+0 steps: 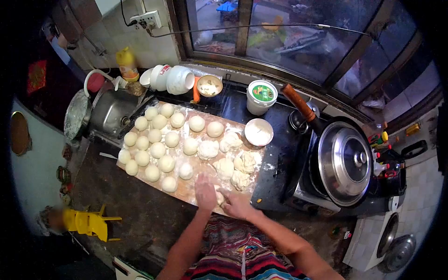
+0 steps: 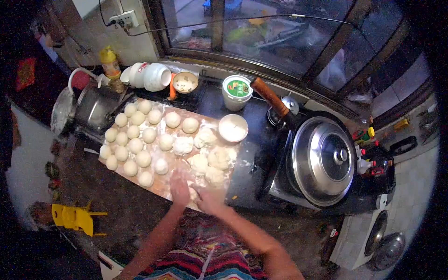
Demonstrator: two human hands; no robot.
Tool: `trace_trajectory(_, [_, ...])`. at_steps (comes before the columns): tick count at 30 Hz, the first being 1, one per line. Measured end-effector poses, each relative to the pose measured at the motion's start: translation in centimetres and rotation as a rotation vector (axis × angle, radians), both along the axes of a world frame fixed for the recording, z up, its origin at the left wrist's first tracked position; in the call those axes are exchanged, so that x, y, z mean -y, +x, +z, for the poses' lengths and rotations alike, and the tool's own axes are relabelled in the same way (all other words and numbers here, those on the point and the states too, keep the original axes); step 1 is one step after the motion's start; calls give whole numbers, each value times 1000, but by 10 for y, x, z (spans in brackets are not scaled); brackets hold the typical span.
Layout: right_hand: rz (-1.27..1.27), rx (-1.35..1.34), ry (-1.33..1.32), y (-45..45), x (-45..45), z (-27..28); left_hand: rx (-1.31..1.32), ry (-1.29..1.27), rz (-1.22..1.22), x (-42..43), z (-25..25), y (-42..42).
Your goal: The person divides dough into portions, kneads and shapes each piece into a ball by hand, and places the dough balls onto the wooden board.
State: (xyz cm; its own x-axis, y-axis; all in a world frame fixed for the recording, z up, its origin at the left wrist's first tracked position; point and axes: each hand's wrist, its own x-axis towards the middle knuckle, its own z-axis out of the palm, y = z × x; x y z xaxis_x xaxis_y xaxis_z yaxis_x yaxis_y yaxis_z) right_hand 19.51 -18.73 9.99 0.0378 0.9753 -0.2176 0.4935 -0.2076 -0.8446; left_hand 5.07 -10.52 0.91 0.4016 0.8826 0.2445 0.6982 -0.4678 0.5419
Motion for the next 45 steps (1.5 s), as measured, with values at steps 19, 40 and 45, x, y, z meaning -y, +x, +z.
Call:
trace_trajectory(19, [29, 399, -59, 182, -158, 12, 340, -548, 584, 31, 36, -27])
trace_trajectory(40, [173, 209, -98, 31, -61, 27, 403, -318, 338, 11, 24, -14])
trace_trajectory(45, [110, 198, -90, 3, -33, 1, 258, -521, 240, -11, 42, 24])
